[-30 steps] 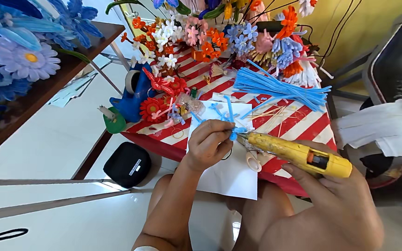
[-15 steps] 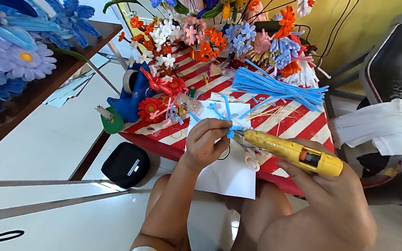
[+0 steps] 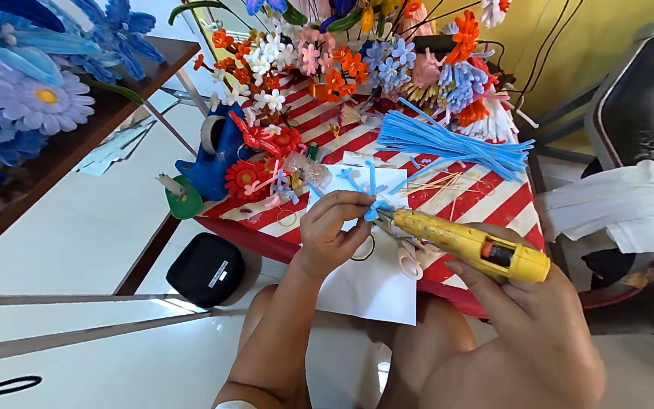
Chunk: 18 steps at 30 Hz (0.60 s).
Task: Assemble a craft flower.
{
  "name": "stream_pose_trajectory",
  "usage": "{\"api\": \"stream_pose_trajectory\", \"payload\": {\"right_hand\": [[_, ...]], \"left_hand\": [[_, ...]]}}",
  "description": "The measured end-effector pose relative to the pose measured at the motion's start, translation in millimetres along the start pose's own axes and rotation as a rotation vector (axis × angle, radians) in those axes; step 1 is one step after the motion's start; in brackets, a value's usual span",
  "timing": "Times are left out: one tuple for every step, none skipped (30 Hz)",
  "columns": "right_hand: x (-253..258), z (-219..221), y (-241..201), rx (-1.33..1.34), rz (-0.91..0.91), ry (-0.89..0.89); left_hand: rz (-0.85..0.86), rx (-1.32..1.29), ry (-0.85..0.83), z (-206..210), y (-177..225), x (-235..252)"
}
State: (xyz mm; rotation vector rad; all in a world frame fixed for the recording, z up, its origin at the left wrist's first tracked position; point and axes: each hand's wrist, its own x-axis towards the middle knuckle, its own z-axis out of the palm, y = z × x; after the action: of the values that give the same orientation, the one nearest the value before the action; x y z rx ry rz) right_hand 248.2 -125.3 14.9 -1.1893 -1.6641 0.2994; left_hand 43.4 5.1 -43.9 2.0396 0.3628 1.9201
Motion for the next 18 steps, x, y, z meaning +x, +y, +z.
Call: {"api": "stream_pose_trajectory", "payload": {"right_hand": [[-0.1,0.0,-0.2,-0.003,0.002,-0.001],[-0.1,0.2,-0.3,-0.003,0.002,0.000],[-0.2,0.4,-0.5,0.000,0.004,0.000],[-0.2,0.5,-0.6,0.004,0.005,0.003],[-0.2,0.7,-0.8,0.007,0.007,0.004],[-0.1,0.9,-0.9,0.008,0.008,0.006],[-0.1,1.0,-0.7,0.009,0.008,0.007],[-0.3,1.1,-0.6,0.007,0.008,0.008],[-0.4,1.0,-0.6,0.005,0.009,0.009],[-0.4,0.9,-0.9,0.003,0.011,0.010],[-0.5,0.7,-1.0,0.003,0.011,0.009],[-0.7,0.7,-0.7,0.003,0.009,0.008],[-1.0,0.5,-0.2,0.002,0.007,0.006],[-1.2,0.2,0.0,-0.001,0.006,0.005],[-1.3,0.0,0.3,-0.008,0.004,0.006],[-1.4,0.0,0.4,-0.015,0.004,0.007],[-1.4,0.0,0.4,-0.017,0.004,0.007],[-1.4,0.1,0.2,-0.019,0.003,0.008]], "left_hand": [[0.000,0.001,0.000,0.0,-0.2,0.0],[-0.001,-0.002,-0.001,0.0,-0.3,-0.1],[-0.002,-0.002,-0.001,0.0,-0.3,-0.1],[-0.002,-0.001,0.000,0.1,-0.4,0.1],[-0.001,0.001,0.002,0.0,-0.3,0.3],[-0.001,0.000,0.004,0.0,-0.2,0.4],[0.000,-0.002,0.005,0.0,-0.2,0.4],[-0.001,-0.003,0.005,0.0,-0.2,0.3],[0.000,-0.004,0.006,0.0,-0.1,0.4],[0.001,-0.003,0.006,0.0,-0.1,0.5],[0.003,-0.001,0.005,-0.2,0.0,0.6],[0.003,0.000,0.003,-0.4,0.2,0.6],[0.004,-0.001,0.001,-0.6,0.4,0.7],[0.009,-0.002,-0.001,-0.7,0.2,0.6],[0.016,-0.002,-0.005,-0.8,-0.1,0.5],[0.024,0.000,-0.007,-0.8,-0.3,0.6],[0.031,0.003,-0.006,-0.8,-0.4,0.8],[0.035,0.008,-0.005,-0.8,-0.2,1.0]]}}
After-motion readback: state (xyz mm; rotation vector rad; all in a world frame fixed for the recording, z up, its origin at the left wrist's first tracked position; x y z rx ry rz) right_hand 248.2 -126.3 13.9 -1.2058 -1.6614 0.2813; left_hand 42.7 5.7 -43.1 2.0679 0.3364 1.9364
